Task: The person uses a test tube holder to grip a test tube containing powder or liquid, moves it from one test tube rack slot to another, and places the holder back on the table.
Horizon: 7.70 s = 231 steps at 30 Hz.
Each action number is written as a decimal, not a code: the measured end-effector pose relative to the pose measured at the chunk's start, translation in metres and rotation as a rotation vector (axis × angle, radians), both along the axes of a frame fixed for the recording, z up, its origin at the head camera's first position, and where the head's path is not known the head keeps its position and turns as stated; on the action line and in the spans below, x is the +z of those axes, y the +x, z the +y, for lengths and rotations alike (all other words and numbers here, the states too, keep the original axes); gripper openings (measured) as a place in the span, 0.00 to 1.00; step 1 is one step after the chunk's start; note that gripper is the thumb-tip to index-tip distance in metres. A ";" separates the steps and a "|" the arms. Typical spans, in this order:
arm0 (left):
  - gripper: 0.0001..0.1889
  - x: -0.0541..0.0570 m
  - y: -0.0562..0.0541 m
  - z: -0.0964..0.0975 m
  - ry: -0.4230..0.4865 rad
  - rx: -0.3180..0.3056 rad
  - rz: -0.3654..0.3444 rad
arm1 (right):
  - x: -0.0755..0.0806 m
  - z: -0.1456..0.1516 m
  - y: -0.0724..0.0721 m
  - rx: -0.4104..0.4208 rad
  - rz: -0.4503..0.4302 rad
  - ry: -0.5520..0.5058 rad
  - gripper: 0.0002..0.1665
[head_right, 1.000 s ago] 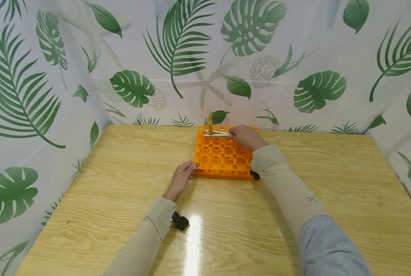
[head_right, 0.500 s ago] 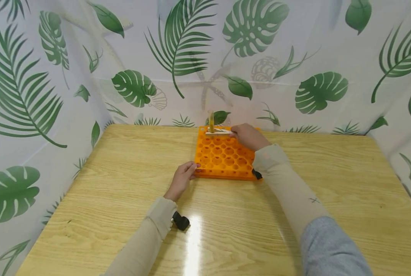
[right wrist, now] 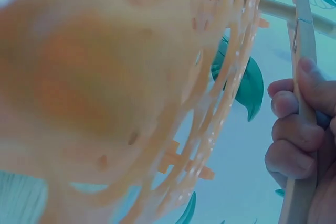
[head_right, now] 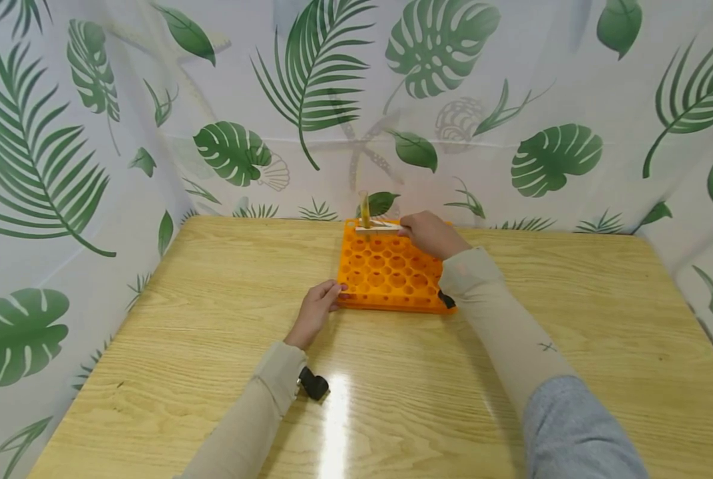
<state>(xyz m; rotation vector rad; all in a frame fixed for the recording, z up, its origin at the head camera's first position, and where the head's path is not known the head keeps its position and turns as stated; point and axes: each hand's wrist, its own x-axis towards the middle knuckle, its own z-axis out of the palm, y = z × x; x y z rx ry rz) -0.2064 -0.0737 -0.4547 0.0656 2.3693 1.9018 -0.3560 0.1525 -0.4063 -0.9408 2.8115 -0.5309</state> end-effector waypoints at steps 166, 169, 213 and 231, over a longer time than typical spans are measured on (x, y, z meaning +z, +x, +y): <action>0.20 -0.042 -0.020 0.001 -0.002 0.015 0.020 | 0.042 0.157 0.131 -0.273 0.070 0.074 0.19; 0.21 -0.043 -0.020 0.001 0.000 0.014 0.016 | 0.035 0.166 0.135 -0.297 0.038 0.072 0.19; 0.20 -0.036 -0.018 0.000 0.003 0.010 0.006 | -0.050 0.238 0.155 -0.336 -0.148 0.107 0.11; 0.20 -0.038 -0.017 0.002 -0.027 0.020 0.013 | -0.048 0.235 0.161 -0.337 -0.241 0.097 0.06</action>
